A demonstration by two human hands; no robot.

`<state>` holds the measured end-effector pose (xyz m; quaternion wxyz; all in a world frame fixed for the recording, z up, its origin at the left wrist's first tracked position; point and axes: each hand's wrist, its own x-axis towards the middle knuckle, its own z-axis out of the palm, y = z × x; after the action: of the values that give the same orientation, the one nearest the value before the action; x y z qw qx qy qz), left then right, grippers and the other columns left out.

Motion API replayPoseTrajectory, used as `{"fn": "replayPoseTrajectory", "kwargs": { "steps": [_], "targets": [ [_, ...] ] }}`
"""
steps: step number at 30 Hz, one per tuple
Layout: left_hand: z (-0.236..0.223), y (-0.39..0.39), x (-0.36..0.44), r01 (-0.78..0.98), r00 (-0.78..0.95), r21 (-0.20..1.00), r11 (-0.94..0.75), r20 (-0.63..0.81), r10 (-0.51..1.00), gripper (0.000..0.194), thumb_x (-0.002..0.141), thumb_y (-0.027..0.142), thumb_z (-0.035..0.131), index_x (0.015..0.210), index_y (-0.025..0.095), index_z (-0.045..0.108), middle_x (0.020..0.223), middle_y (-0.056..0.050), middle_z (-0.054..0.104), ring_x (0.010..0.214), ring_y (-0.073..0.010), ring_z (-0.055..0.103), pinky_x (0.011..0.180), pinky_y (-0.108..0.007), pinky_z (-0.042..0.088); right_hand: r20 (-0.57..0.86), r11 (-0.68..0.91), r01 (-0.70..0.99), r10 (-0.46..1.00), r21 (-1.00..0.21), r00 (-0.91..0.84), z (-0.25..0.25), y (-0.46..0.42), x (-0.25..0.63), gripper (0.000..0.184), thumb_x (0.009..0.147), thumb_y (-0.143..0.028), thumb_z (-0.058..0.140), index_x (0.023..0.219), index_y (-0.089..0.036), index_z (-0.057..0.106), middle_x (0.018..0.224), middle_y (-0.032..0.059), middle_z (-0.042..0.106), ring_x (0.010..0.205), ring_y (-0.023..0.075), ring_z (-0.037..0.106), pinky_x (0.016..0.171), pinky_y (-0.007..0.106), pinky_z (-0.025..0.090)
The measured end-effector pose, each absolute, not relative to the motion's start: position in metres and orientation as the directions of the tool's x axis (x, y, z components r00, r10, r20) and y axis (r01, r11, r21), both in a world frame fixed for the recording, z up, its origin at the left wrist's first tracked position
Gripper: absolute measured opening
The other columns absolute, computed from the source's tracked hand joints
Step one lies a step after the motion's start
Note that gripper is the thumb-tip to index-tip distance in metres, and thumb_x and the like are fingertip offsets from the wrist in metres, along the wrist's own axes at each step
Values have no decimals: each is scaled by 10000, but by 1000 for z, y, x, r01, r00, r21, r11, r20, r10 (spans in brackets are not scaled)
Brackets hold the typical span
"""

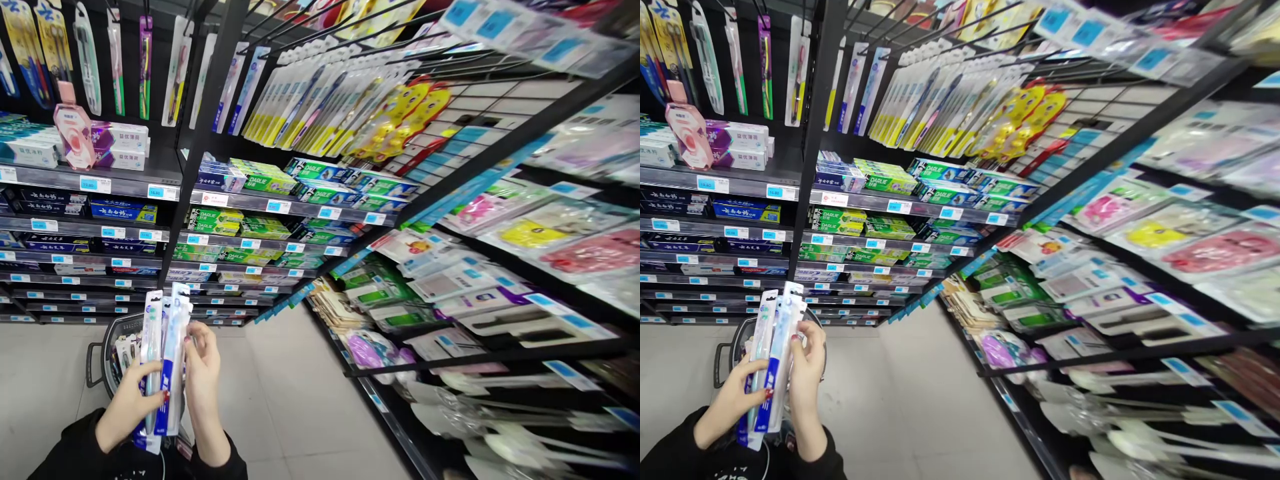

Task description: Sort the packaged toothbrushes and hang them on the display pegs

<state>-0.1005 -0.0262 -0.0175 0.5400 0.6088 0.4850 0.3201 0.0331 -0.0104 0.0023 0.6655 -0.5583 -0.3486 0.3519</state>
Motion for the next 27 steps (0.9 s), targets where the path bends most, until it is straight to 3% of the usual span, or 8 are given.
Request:
{"fn": "replayPoseTrajectory", "kwargs": {
  "steps": [3, 7, 11, 13, 17, 19, 24, 27],
  "targets": [
    [-21, -18, -107, 153, 309, 985, 74, -119, 944, 312, 669, 251, 587, 967, 159, 607, 1095, -113, 534, 1087, -301, 476, 989, -444, 314, 41, 40, 14, 859, -999, 511, -4, -11, 38, 405, 695, -328, 624, 1053, -200, 483, 1085, 85, 524, 1038, 228, 494, 890, 377, 389],
    [-13, -3, -108, 164, 436, 986, -24, -51, 898, 396, 724, 259, 538, 1111, 181, 507, 1246, -110, 442, 1209, -289, 356, 1031, -441, 239, -215, -161, -321, 967, -933, 139, -15, -5, 35, 476, 702, -393, 625, 1114, -193, 496, 1113, 81, 578, 1029, 249, 536, 875, 383, 416],
    [-11, 18, -88, 318, 464, 942, -109, -55, 884, 777, 773, 166, 405, 1369, 151, -93, 1455, -150, 107, 1322, -213, 165, 1070, -399, 143, -302, -179, -539, 942, -823, 147, -32, 13, 27, 550, 655, -325, 678, 1151, -208, 474, 1131, 57, 596, 1021, 244, 560, 882, 368, 429],
    [-18, 29, -73, 467, 466, 876, -122, -127, 876, 747, 814, 194, 320, 1353, 104, -191, 1466, -172, 33, 1325, -214, 156, 1060, -385, 162, -301, -163, -546, 938, -822, 174, -44, 25, 29, 567, 626, -292, 694, 1147, -202, 489, 1128, 50, 602, 1028, 232, 559, 913, 350, 412],
    [-46, 50, -53, 573, 478, 812, -115, -217, 851, 704, 806, 361, 384, 1393, 96, 99, 1419, -154, 269, 1297, -371, 113, 1011, -557, 54, -337, -221, -517, 931, -827, 141, -74, 46, 54, 516, 575, -234, 709, 1063, -169, 553, 1000, 63, 659, 960, 244, 591, 861, 348, 447],
    [-62, 58, -53, 595, 483, 798, -94, -262, 836, 721, 773, 441, 435, 1380, 127, 206, 1367, -131, 382, 1285, -390, 129, 1003, -566, 40, -380, -275, -499, 917, -822, 121, -94, 49, 76, 510, 550, -211, 716, 1033, -165, 560, 924, 64, 676, 895, 249, 615, 792, 343, 479],
    [-106, 54, -98, 621, 423, 780, 78, -418, 804, 694, 766, 455, 409, 1365, 142, 249, 1258, -112, 523, 1202, -238, 402, 1011, -354, 264, -570, -508, -401, 820, -762, 46, -155, 35, 129, 459, 548, -245, 712, 965, -149, 547, 685, 47, 663, 547, 224, 630, 554, 342, 506],
    [-130, 28, -144, 651, 288, 715, 255, -543, 789, 660, 755, 481, 322, 1289, 96, 372, 1201, -127, 568, 1106, -212, 517, 959, -304, 359, -643, -611, -287, 766, -738, 23, -189, 34, 140, 438, 584, -266, 708, 970, -143, 543, 703, 44, 658, 542, 212, 628, 553, 339, 505]
  ]
}}
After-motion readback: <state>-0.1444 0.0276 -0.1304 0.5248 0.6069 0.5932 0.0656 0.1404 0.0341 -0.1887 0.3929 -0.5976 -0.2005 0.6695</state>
